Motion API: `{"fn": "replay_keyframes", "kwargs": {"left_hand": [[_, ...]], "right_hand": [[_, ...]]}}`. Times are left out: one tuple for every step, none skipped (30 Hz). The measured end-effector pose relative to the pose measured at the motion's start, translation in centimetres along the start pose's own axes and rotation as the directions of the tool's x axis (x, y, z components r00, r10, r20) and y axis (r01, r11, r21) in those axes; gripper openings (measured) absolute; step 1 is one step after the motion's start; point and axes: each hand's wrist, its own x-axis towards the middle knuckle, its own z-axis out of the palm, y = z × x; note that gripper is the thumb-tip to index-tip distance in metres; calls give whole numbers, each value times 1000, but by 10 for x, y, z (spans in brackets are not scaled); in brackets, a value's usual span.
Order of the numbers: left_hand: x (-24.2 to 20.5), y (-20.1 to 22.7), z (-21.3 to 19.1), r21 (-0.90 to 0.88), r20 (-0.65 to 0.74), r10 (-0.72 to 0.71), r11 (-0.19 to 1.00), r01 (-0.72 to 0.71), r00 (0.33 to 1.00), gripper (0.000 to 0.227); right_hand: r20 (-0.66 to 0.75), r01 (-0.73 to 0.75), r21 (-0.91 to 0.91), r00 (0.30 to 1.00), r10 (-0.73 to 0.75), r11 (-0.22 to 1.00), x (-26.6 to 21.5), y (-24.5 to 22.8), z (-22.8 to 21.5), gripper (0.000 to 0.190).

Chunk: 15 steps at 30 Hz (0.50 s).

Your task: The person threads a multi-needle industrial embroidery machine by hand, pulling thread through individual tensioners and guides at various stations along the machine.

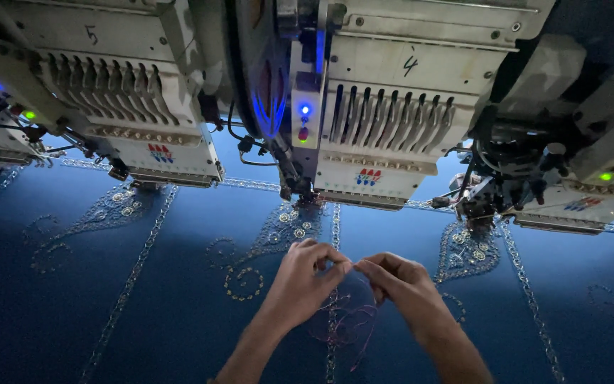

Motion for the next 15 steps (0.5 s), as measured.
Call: {"fn": "replay_keyframes", "kwargs": {"left_hand": [[0, 1, 0, -28, 16, -43, 999, 44, 999, 23], [1, -4, 3, -29, 17, -44, 999, 44, 999, 23], [2, -9, 5, -64, 15, -83, 994, 84, 996, 29], [3, -14, 7, -98, 12, -122, 988, 123, 992, 36], [2, -7, 6, -98, 12, -122, 988, 122, 992, 36], [0, 1, 4, -115, 65, -202, 971, 208, 977, 53], [-2, 8, 2, -128, 118, -279, 947, 294, 953, 72], [-2, 10, 4, -128, 117, -281, 947, 295, 953, 72], [-2, 12, 5, -201, 146, -266, 935, 292, 953, 75], [-3, 14, 5, -273, 175, -249, 917, 290, 953, 80], [-1, 11, 6, -273, 173, -251, 917, 291, 953, 80], [1, 9, 7, -287, 206, -232, 915, 285, 951, 70], [3, 6, 9, -300, 238, -212, 912, 279, 948, 62], [8, -1, 11, -301, 237, -209, 913, 277, 949, 62], [12, -8, 13, -283, 218, -207, 922, 265, 954, 50]], "right_hand": [[-8, 13, -7, 1000, -13, 1000, 1, 2, 0, 19], [-10, 12, -7, 1000, -12, 1000, 2, 0, 2, 19], [-29, 1, -4, 1000, -1, 1000, 2, -1, 3, 19], [-47, -9, -1, 999, 9, 1000, 2, -4, 6, 18], [-47, -9, -1, 999, 9, 1000, 2, -3, 5, 18], [-46, 9, -20, 999, -9, 1000, 2, -3, 6, 20], [-46, 26, -39, 999, -28, 999, 2, -2, 7, 22], [-43, 26, -39, 999, -28, 999, 4, 0, 6, 22], [-22, 68, -51, 997, -69, 996, 5, 3, 6, 23], [1, 110, -63, 994, -110, 992, 7, 6, 7, 25], [3, 109, -63, 994, -109, 992, 8, 7, 8, 25], [4, 115, -67, 993, -115, 991, 8, 9, 9, 25], [4, 122, -72, 993, -122, 990, 9, 10, 9, 26], [3, 124, -73, 992, -124, 990, 11, 11, 7, 26], [-6, 128, -95, 992, -130, 987, 13, 12, 6, 25]]}}
